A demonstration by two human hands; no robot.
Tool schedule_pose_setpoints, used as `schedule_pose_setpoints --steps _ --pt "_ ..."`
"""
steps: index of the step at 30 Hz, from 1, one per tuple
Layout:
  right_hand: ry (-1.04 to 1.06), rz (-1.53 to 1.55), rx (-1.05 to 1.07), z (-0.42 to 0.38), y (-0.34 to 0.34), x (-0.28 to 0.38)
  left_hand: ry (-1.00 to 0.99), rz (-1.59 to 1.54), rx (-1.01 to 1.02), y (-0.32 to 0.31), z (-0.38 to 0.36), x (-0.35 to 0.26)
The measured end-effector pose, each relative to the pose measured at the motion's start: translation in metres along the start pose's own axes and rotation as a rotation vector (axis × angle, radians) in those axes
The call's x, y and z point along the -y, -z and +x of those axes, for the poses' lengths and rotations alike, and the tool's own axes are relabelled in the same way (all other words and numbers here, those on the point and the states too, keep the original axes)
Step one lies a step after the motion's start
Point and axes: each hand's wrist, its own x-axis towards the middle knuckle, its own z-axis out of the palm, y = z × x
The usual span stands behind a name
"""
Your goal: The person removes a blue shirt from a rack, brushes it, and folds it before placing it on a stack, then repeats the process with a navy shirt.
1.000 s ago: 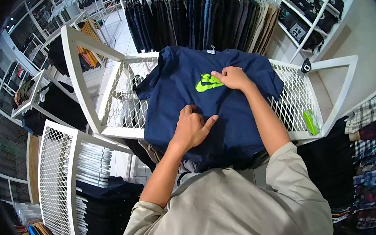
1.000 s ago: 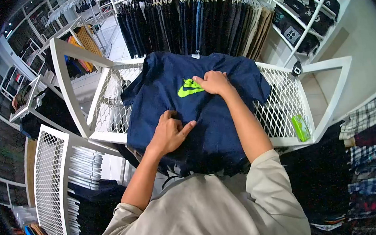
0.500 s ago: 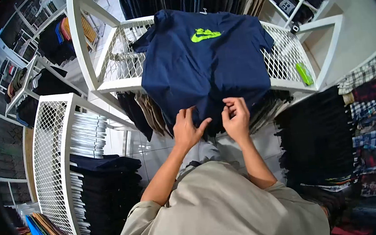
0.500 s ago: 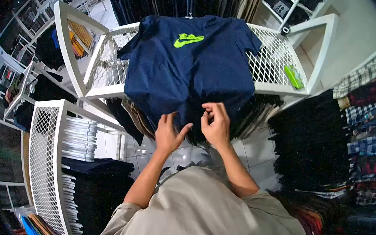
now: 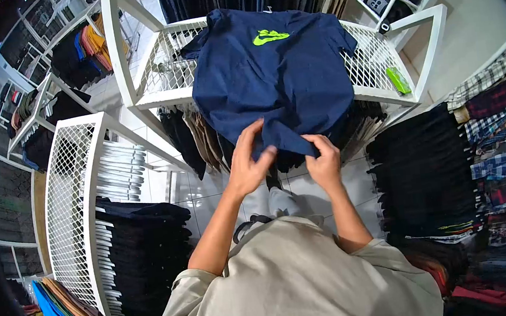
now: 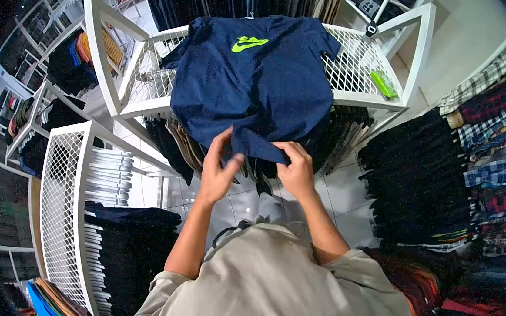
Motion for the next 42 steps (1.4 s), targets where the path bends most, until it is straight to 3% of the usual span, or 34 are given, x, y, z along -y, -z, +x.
schedule_pose_setpoints --steps 1,3,5,9,11,13,16,19,22,24,25,27,30,35,37,38,42 --pt "-0.067 0.062 0.033 0.002 0.010 0.003 -0.283 0.166 -0.093 -0.002 -0.002 -0.005" --pt "-0.139 0.148 0.103 0.013 0.033 0.015 -0.214 0.203 0.026 -0.010 0.001 -0.007" --pt "-0.074 0.198 0.056 0.027 0.043 0.019 -0.212 0.434 -0.297 -0.027 0.014 0.014" --pt "-0.118 0.247 0.017 0.055 0.059 0.010 -0.302 0.547 -0.466 -0.004 0.042 0.041" --pt "0.042 0.013 0.047 0.075 0.076 0.009 -0.215 0.478 -0.445 0.024 0.054 0.029" --pt "0.171 -0.132 0.142 0.103 0.090 0.013 -0.277 0.653 -0.429 0.055 0.072 0.013" --pt "0.213 -0.424 0.276 0.145 0.096 -0.003 -0.292 0.745 -0.395 0.088 0.112 0.011" --pt "0.302 -0.510 0.150 0.207 0.073 -0.054 -0.342 0.892 -0.366 0.101 0.173 0.004" --pt "0.246 -0.709 -0.017 0.240 0.050 -0.035 -0.322 0.964 -0.368 0.091 0.201 -0.012" --pt "0.272 -0.536 -0.105 0.235 0.035 -0.005 -0.297 0.832 -0.386 0.078 0.195 -0.033" --pt "0.280 -0.420 -0.138 0.226 0.025 0.004 -0.424 0.732 -0.332 0.072 0.180 -0.045" --pt "-0.040 -0.145 0.086 0.193 0.005 0.008 -0.563 0.788 -0.159 0.056 0.156 -0.034" --pt "-0.199 -0.038 0.180 0.149 -0.036 -0.016 -0.532 0.762 0.041 0.030 0.129 0.001" --pt "-0.351 0.147 0.201 0.132 -0.071 -0.037 -0.490 0.790 -0.052 0.036 0.107 0.010" --pt "-0.487 0.606 0.163 0.133 -0.072 -0.029 -0.471 0.810 -0.077 0.039 0.103 0.015" --pt "-0.551 0.690 0.154 0.130 -0.065 -0.026 -0.440 0.816 -0.112 0.038 0.103 0.016" --pt "-0.468 0.772 0.265 0.111 -0.006 -0.008 -0.414 0.834 -0.153 0.039 0.105 0.025"
